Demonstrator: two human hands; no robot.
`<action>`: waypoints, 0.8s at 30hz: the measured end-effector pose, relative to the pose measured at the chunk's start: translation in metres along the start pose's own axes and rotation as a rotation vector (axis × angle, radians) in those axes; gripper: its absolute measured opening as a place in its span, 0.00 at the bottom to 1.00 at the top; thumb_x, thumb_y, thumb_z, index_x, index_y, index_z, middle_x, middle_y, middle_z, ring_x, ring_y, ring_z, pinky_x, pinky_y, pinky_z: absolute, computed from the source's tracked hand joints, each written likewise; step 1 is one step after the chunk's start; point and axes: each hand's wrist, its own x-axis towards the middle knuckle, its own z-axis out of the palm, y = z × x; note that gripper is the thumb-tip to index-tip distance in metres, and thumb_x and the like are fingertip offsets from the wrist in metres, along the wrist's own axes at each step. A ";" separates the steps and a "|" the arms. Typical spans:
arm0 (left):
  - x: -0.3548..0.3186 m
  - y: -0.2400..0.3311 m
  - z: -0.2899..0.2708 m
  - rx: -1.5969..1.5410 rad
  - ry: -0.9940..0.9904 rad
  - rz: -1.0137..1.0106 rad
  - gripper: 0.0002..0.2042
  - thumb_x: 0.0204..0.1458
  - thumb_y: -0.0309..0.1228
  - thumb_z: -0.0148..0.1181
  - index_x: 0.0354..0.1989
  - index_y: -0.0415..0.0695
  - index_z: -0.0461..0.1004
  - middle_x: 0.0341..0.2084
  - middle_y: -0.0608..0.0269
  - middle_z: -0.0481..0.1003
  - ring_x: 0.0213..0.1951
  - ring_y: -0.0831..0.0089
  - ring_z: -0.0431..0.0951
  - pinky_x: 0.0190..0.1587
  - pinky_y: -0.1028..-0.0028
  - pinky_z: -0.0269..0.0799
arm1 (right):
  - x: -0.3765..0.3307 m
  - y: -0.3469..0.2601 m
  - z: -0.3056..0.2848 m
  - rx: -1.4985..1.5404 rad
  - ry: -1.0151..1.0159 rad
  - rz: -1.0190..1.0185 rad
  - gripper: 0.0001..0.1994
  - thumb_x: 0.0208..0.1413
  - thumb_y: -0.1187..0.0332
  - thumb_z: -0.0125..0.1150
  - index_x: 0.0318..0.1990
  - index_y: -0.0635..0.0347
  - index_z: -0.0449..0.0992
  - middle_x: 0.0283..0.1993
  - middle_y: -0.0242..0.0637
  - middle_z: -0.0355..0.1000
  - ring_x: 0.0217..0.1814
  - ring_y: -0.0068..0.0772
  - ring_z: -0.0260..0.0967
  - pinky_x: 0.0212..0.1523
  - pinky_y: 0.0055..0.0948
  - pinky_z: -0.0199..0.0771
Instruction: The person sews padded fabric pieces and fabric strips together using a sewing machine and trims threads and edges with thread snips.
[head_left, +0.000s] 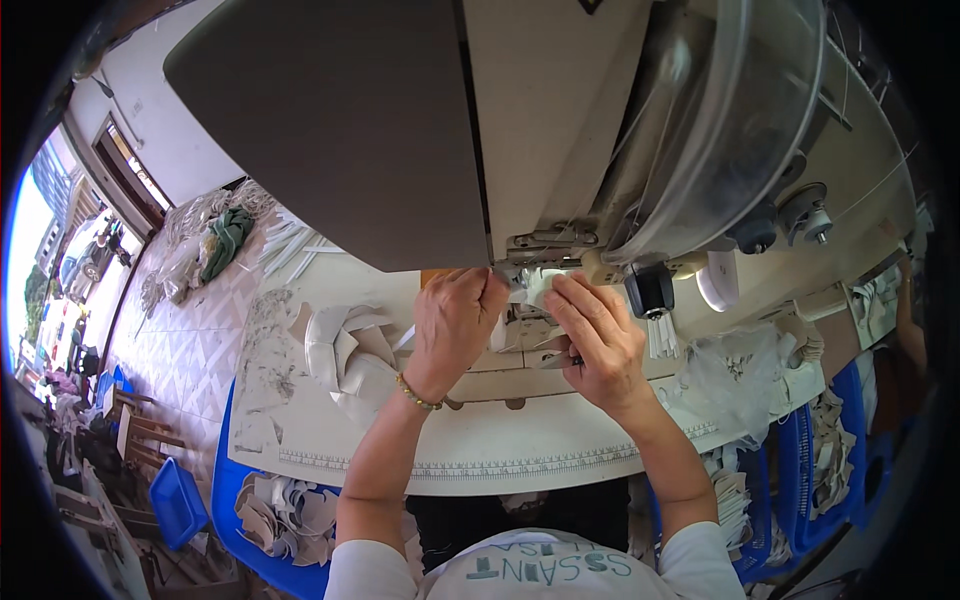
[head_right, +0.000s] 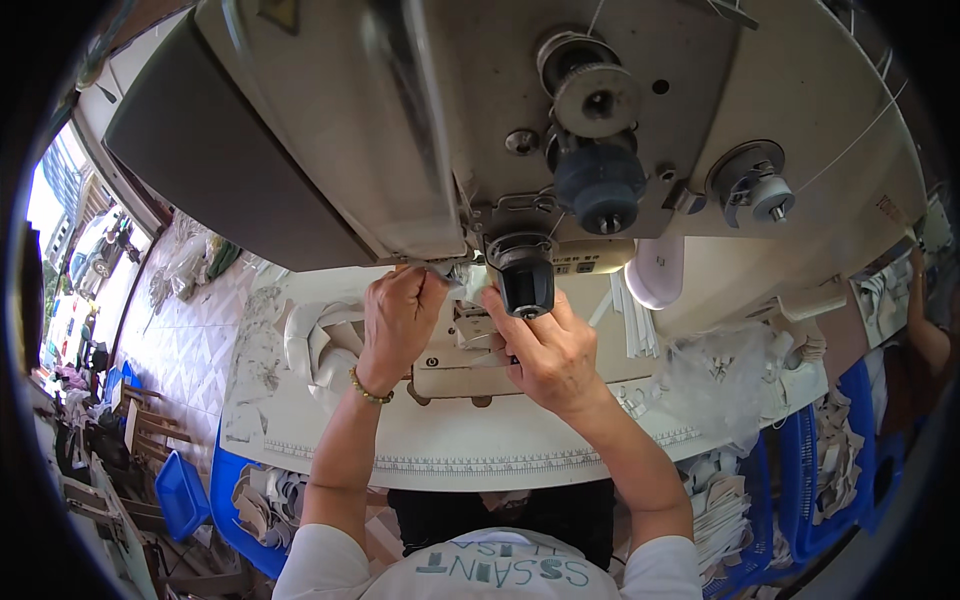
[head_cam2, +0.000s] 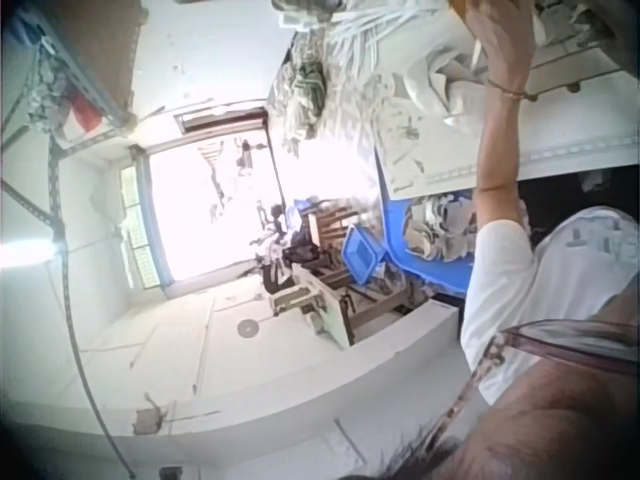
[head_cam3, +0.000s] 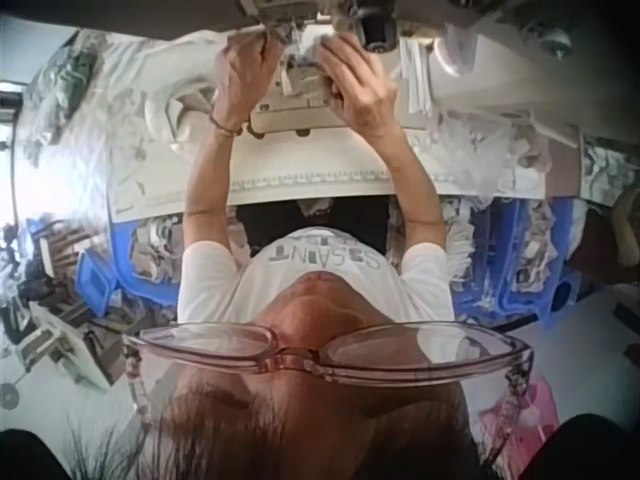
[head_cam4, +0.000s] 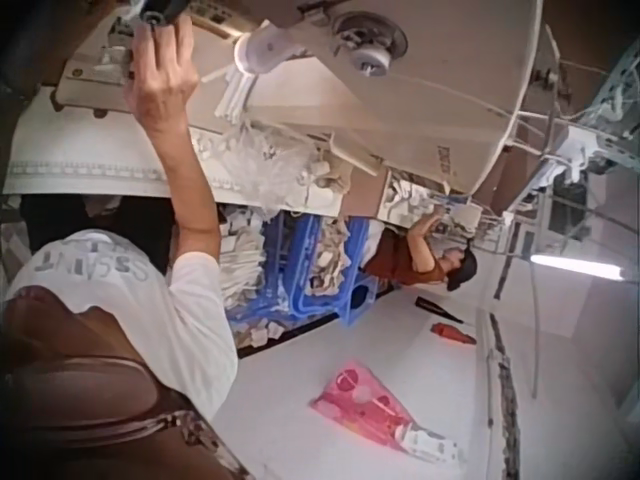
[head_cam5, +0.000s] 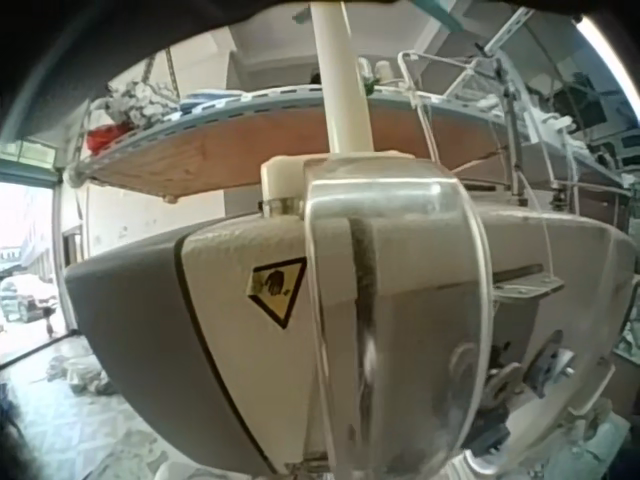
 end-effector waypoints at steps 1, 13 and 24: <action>0.001 0.001 0.002 -0.024 0.045 0.014 0.12 0.45 0.26 0.53 0.13 0.36 0.64 0.10 0.53 0.64 0.15 0.59 0.64 0.21 0.67 0.61 | 0.001 0.001 0.001 -0.015 0.003 0.001 0.28 0.27 0.81 0.59 0.45 0.57 0.74 0.38 0.33 0.72 0.37 0.38 0.69 0.25 0.27 0.70; 0.005 -0.004 0.002 -0.017 0.026 -0.009 0.12 0.42 0.25 0.53 0.09 0.35 0.66 0.08 0.51 0.65 0.13 0.57 0.66 0.18 0.66 0.61 | -0.057 0.072 -0.151 -0.521 0.512 0.433 0.12 0.58 0.74 0.47 0.48 0.70 0.69 0.50 0.47 0.68 0.55 0.45 0.64 0.53 0.36 0.64; -0.003 0.000 0.001 0.006 0.014 -0.024 0.06 0.45 0.25 0.54 0.21 0.36 0.69 0.20 0.54 0.71 0.22 0.58 0.70 0.23 0.64 0.64 | -0.059 0.083 -0.153 -0.412 0.487 0.517 0.14 0.61 0.69 0.44 0.46 0.72 0.70 0.51 0.44 0.68 0.53 0.38 0.67 0.50 0.30 0.65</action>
